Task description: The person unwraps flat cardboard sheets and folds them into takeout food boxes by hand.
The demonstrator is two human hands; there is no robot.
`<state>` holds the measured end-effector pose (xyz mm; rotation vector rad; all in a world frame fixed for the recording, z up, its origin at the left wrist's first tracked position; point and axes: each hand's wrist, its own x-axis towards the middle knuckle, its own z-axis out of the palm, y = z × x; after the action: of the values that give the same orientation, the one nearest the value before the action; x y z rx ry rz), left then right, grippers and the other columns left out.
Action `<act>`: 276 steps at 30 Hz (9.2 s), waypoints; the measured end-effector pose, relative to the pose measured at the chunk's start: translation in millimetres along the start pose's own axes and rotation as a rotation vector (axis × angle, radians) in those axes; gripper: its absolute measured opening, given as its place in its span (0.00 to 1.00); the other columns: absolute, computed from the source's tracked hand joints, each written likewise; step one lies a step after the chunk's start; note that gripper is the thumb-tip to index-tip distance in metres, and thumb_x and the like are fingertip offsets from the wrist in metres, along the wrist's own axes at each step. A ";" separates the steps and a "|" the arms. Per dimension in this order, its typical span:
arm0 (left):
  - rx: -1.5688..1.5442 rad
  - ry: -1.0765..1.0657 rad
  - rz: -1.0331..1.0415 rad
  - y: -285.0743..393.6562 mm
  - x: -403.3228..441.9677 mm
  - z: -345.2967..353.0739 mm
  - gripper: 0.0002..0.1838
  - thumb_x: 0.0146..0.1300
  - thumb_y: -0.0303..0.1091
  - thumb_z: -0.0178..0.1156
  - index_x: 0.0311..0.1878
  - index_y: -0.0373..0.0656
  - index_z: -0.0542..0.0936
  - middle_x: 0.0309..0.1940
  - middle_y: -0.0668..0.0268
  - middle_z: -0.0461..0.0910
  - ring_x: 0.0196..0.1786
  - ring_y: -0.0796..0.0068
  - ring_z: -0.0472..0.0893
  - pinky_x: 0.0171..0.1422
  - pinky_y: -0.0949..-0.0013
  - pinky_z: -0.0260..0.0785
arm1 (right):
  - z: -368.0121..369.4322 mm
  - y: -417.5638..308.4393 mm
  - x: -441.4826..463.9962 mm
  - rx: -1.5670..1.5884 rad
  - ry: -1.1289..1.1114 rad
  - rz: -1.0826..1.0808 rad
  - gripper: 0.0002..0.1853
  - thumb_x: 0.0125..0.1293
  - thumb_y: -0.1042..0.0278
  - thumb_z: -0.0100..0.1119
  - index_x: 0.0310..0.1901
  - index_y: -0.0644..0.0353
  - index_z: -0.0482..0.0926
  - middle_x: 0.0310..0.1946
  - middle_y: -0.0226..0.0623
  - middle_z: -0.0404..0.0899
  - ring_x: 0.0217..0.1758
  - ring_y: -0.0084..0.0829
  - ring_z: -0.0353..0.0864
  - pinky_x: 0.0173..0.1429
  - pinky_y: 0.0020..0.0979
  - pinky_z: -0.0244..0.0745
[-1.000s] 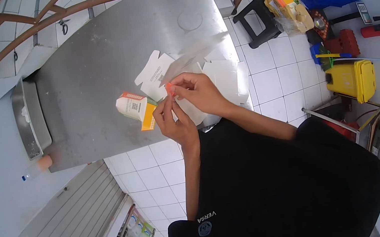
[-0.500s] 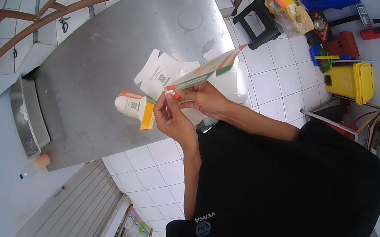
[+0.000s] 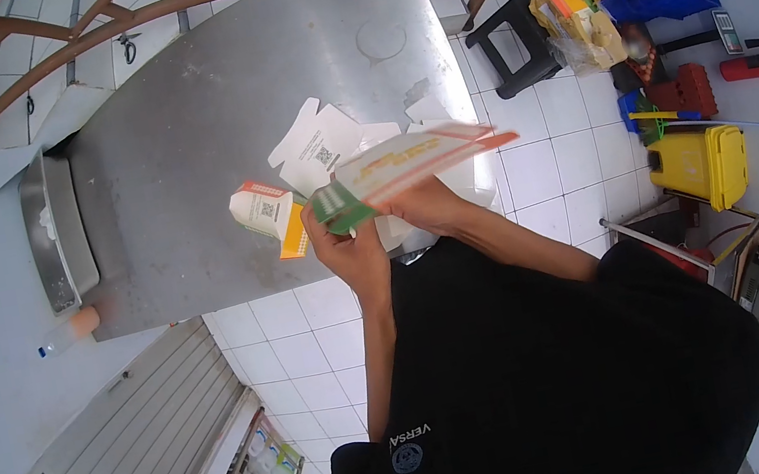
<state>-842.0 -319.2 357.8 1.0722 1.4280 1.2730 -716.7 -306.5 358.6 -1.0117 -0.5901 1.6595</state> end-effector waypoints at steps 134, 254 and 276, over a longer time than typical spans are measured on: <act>-0.066 -0.053 0.204 63.9 -1.9 5.2 0.11 0.78 0.31 0.55 0.53 0.33 0.80 0.53 0.60 0.78 0.57 0.69 0.81 0.61 0.64 0.77 | 32.9 -55.0 -31.2 -0.612 0.003 -0.497 0.18 0.76 0.71 0.52 0.64 0.64 0.73 0.58 0.49 0.81 0.57 0.49 0.82 0.64 0.40 0.75; -0.189 -0.064 0.657 120.3 2.5 -183.7 0.04 0.64 0.20 0.68 0.41 0.34 0.85 0.46 0.57 0.85 0.53 0.67 0.83 0.61 0.66 0.73 | 200.4 -16.6 -77.8 -0.424 -0.005 -0.466 0.07 0.70 0.76 0.65 0.47 0.66 0.85 0.41 0.30 0.86 0.47 0.20 0.82 0.54 0.25 0.76; -0.219 -0.175 0.707 128.4 -5.4 -203.1 0.05 0.69 0.22 0.64 0.44 0.38 0.76 0.56 0.57 0.74 0.59 0.67 0.77 0.59 0.67 0.73 | 232.4 -13.6 -95.7 -0.771 -0.092 -0.803 0.12 0.70 0.77 0.65 0.54 0.68 0.83 0.45 0.36 0.86 0.47 0.24 0.84 0.54 0.28 0.79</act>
<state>-1035.4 -353.9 496.1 1.5582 0.7634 1.7210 -898.5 -368.2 521.5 -1.0140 -1.5357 0.7498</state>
